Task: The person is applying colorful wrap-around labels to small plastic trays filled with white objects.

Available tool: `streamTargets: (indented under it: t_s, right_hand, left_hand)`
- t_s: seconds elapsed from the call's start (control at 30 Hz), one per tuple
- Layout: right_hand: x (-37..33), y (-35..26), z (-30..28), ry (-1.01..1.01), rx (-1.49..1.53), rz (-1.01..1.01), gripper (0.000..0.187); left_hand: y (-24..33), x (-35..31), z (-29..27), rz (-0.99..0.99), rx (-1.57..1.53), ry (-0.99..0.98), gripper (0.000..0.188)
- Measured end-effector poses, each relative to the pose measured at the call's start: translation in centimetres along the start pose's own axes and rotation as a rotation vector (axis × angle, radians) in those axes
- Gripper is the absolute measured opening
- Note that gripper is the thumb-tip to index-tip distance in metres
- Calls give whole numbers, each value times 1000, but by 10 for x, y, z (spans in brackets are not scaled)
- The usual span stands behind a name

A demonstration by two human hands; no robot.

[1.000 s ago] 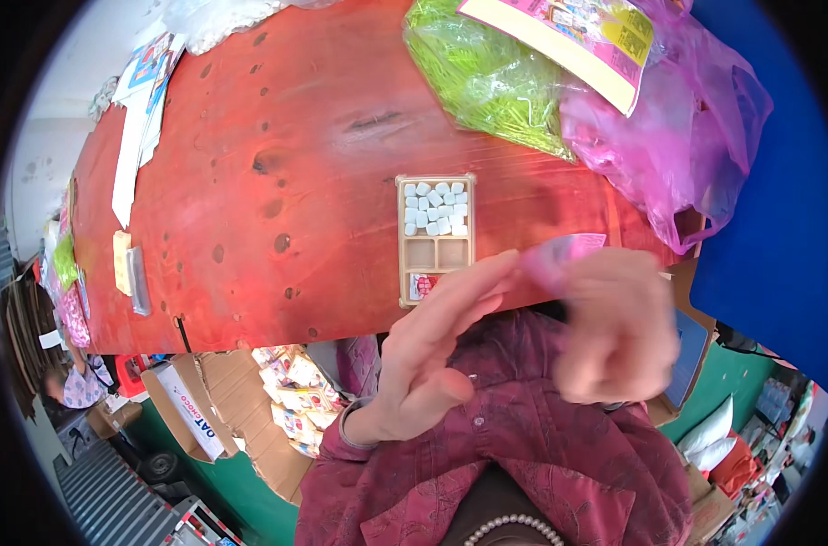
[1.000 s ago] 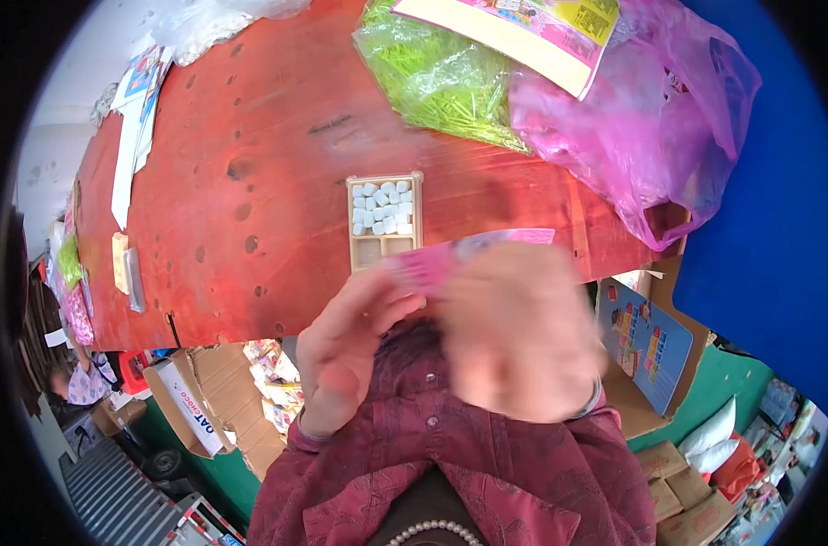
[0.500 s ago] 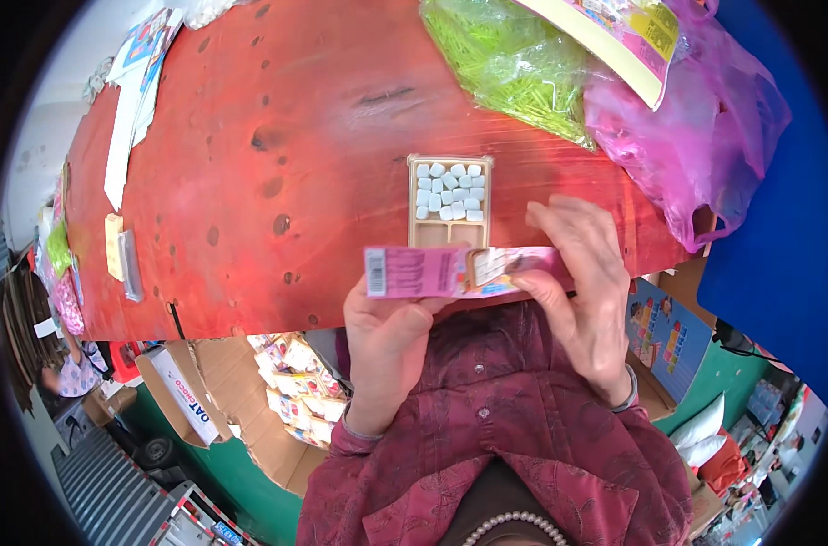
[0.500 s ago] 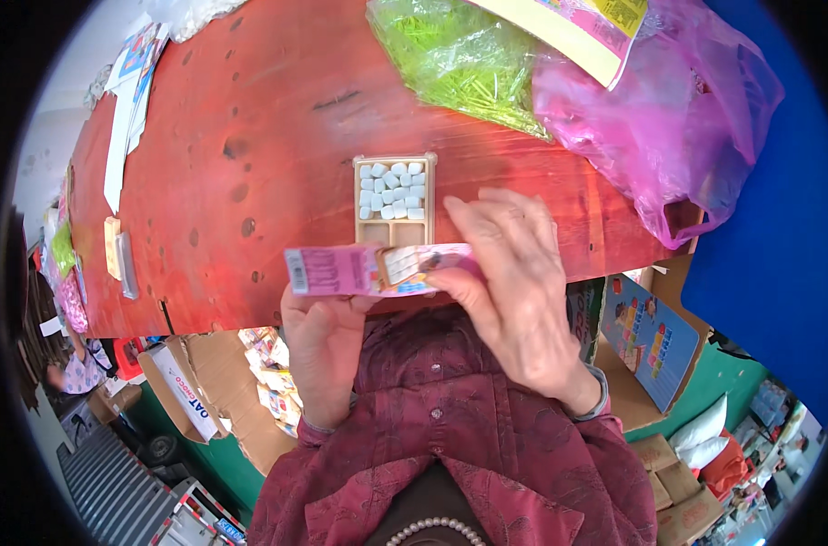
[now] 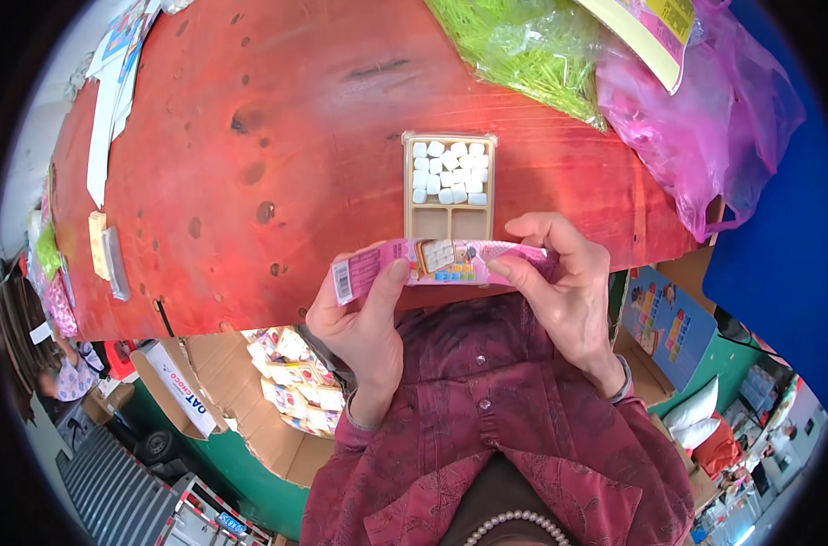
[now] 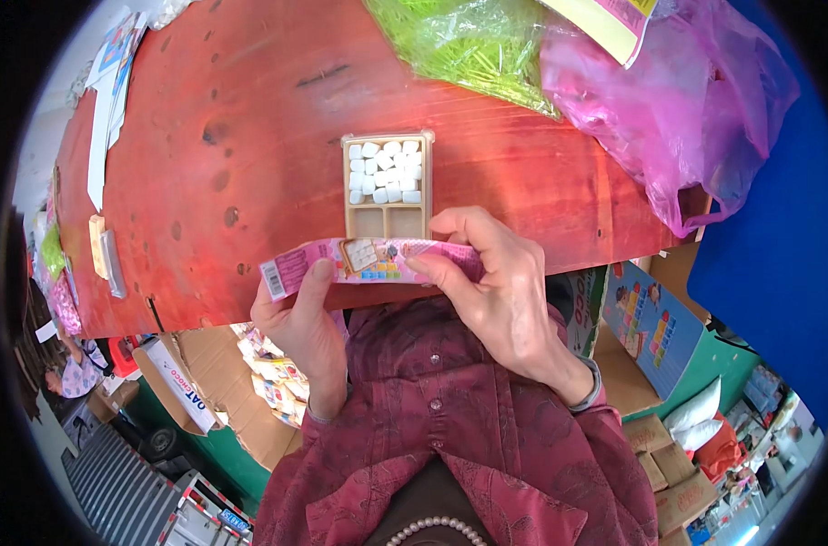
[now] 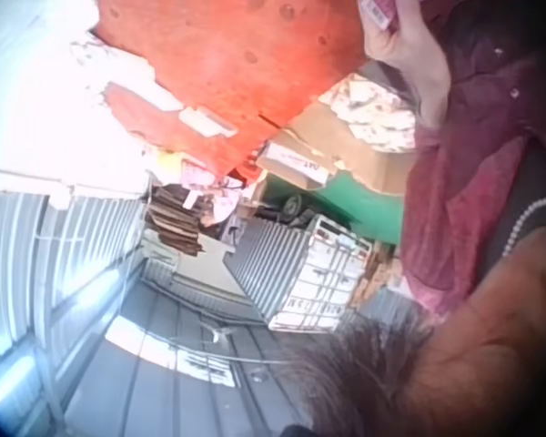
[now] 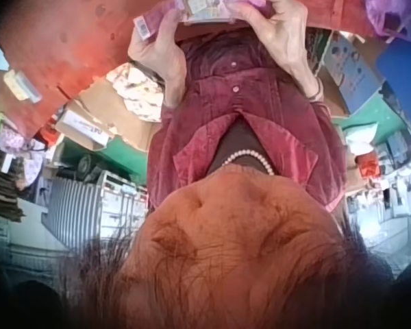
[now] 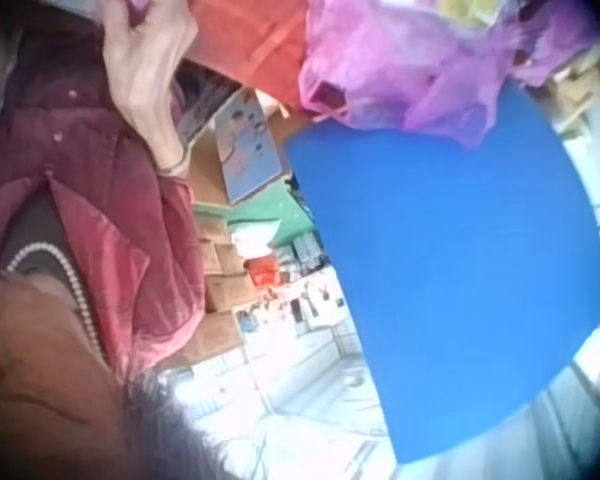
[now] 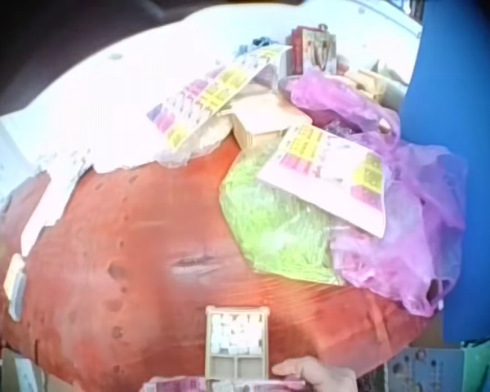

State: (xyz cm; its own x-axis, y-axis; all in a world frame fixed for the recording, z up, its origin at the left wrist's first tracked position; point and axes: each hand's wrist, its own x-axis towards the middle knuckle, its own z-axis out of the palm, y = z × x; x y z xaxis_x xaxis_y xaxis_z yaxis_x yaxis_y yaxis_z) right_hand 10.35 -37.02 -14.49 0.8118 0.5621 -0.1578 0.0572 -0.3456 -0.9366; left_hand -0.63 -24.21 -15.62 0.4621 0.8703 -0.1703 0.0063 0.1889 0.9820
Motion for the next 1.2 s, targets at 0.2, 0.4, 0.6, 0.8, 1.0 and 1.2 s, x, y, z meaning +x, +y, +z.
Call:
streamTargets:
  t_s: [0.2,0.4,0.6,0.8,1.0,1.2]
  right_hand:
    - [12,3,5,-2,-17,87,25]
    - [20,5,5,14,-52,68,24]
    - [25,9,8,2,-177,66,23]
    - [27,9,9,20,-276,90,23]
    - [30,9,7,-13,-334,90,25]
    - [20,9,18,-109,-314,13,23]
  left_hand:
    - [-12,10,5,-9,90,-17,10]
    - [-21,18,7,94,255,-35,9]
    - [-27,24,6,164,384,-70,10]
    - [-28,27,8,169,452,-91,10]
    - [-28,25,6,173,460,-79,11]
    - [-23,6,-13,87,529,27,12]
